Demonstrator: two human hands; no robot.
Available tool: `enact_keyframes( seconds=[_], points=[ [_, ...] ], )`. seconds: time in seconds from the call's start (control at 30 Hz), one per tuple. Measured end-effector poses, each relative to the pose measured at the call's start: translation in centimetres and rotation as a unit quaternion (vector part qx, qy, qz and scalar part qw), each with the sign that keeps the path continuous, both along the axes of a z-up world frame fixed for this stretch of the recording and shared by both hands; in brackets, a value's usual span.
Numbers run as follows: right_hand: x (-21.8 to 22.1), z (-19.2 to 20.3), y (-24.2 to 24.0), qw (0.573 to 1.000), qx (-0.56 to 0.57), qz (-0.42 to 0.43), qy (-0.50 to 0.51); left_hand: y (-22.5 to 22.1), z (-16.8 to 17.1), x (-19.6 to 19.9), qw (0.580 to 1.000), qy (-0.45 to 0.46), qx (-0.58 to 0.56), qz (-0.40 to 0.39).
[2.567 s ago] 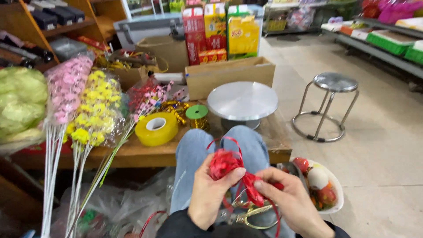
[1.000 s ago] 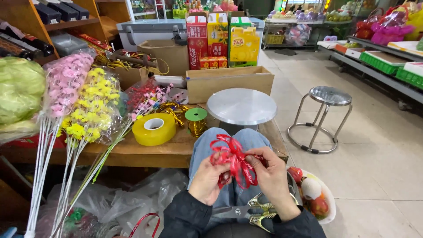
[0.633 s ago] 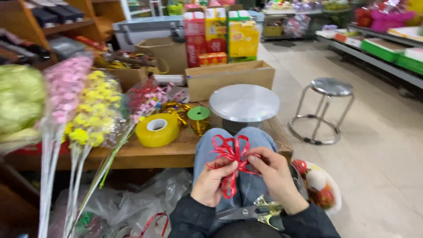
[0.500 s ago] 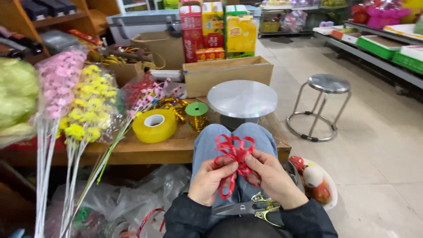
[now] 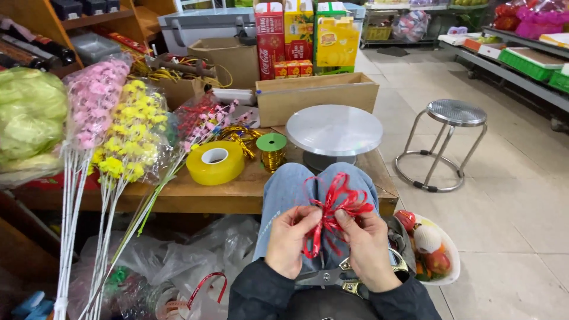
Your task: A person is sitting and crafting a decorative multi-loop bow from red ribbon using scissors.
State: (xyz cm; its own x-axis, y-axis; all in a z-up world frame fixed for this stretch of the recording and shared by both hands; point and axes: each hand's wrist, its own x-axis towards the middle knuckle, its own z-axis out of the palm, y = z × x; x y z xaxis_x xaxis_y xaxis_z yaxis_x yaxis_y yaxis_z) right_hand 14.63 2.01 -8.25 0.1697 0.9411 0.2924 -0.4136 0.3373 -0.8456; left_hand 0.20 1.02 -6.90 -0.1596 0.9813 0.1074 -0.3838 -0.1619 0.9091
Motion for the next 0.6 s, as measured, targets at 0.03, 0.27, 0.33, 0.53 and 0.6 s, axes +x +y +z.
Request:
enact_keyframes(
  seconds=[0.03,0.27,0.33,0.53,0.6],
  points=[
    [0.1,-0.1,0.2,1.000,-0.008,0.004,0.019,0.0,-0.2,-0.2,0.985,-0.153,-0.038,-0.068],
    [0.0,0.1,-0.6,0.998,-0.047,0.038,0.019,-1.1,2.3,-0.2,0.974,-0.207,-0.049,-0.083],
    [-0.1,0.2,-0.9,0.997,-0.048,0.032,0.044,-1.5,3.1,0.5,0.961,-0.237,-0.135,-0.044],
    [-0.4,3.4,-2.5,0.989,-0.125,0.070,0.047,-0.4,1.3,0.3,0.987,-0.113,-0.050,0.108],
    [0.8,4.7,-3.0,0.997,-0.071,0.008,-0.042,-0.5,1.2,-0.2,0.994,-0.026,-0.012,0.108]
  ],
)
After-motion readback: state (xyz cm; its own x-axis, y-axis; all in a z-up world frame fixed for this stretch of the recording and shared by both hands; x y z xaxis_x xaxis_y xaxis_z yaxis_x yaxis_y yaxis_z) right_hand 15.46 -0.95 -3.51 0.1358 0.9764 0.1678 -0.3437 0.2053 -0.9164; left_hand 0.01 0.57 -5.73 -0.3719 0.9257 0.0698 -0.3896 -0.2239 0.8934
